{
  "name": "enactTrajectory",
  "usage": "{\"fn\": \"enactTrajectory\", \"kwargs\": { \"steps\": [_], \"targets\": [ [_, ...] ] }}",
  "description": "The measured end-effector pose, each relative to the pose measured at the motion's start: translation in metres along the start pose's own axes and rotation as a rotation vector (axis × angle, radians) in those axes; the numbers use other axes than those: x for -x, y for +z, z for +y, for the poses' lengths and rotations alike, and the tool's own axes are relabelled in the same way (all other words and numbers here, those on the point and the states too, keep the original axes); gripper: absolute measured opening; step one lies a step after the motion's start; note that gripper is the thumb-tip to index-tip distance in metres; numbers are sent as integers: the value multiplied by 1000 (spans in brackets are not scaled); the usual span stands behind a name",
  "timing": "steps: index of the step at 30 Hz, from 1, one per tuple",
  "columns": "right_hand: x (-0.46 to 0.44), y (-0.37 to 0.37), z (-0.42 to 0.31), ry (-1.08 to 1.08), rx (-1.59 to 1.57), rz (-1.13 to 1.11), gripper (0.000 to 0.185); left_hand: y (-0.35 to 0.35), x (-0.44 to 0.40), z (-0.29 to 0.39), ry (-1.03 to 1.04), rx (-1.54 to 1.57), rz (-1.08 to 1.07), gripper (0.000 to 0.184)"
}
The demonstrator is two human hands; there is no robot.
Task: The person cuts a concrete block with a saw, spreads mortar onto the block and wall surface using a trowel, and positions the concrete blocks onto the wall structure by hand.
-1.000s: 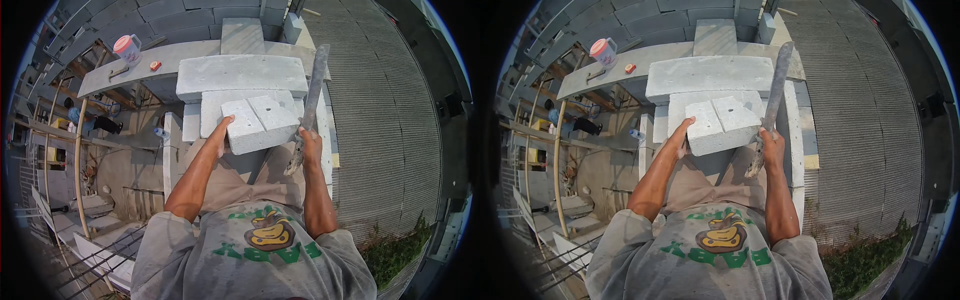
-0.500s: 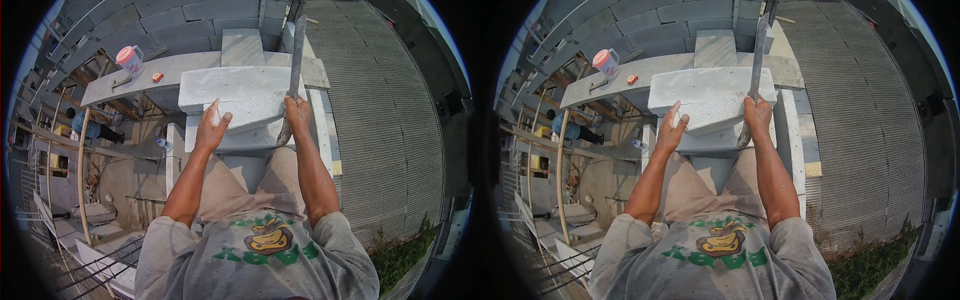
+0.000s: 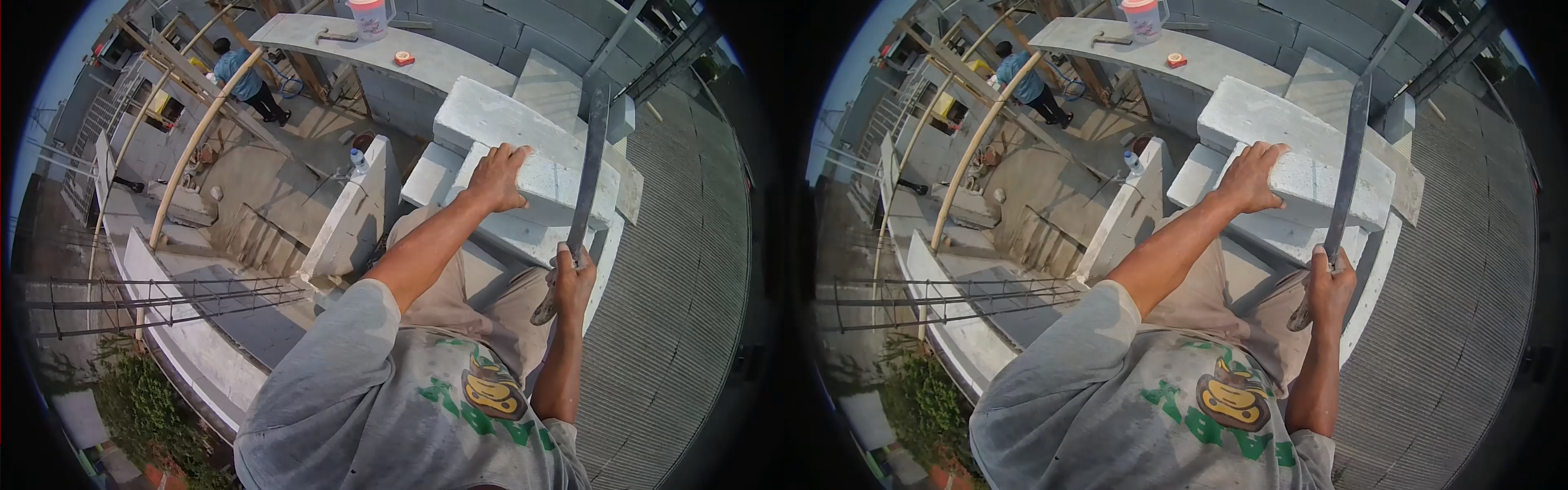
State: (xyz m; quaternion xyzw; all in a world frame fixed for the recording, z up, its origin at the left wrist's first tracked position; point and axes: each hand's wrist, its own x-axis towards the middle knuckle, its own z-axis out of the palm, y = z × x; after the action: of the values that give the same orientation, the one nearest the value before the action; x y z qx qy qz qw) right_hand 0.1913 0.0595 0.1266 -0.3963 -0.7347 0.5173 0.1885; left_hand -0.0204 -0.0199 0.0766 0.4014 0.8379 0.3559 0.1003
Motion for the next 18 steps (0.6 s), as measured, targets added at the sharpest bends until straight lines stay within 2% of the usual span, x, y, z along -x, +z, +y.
{"fn": "enactTrajectory", "kwargs": {
  "steps": [3,5,7,10,13,18],
  "targets": [
    [2,-2,-21,-64,66,54,22,1,-11,0,-34,51,-16,103],
    [-1,-12,-43,-148,41,47,28,3,-8,-7,-35,118,2,110],
    [0,-2,-53,-333,-77,173,28,4,-7,-10,-84,179,32,112],
    [7,-5,-10,-99,-230,109,26,5,-8,-12,-86,196,-38,112],
    [21,-1,1,24,-183,61,22,9,-8,-15,-80,227,-27,110],
    [21,0,-22,54,-78,22,33,17,-4,-15,-45,248,38,108]
  ]
}}
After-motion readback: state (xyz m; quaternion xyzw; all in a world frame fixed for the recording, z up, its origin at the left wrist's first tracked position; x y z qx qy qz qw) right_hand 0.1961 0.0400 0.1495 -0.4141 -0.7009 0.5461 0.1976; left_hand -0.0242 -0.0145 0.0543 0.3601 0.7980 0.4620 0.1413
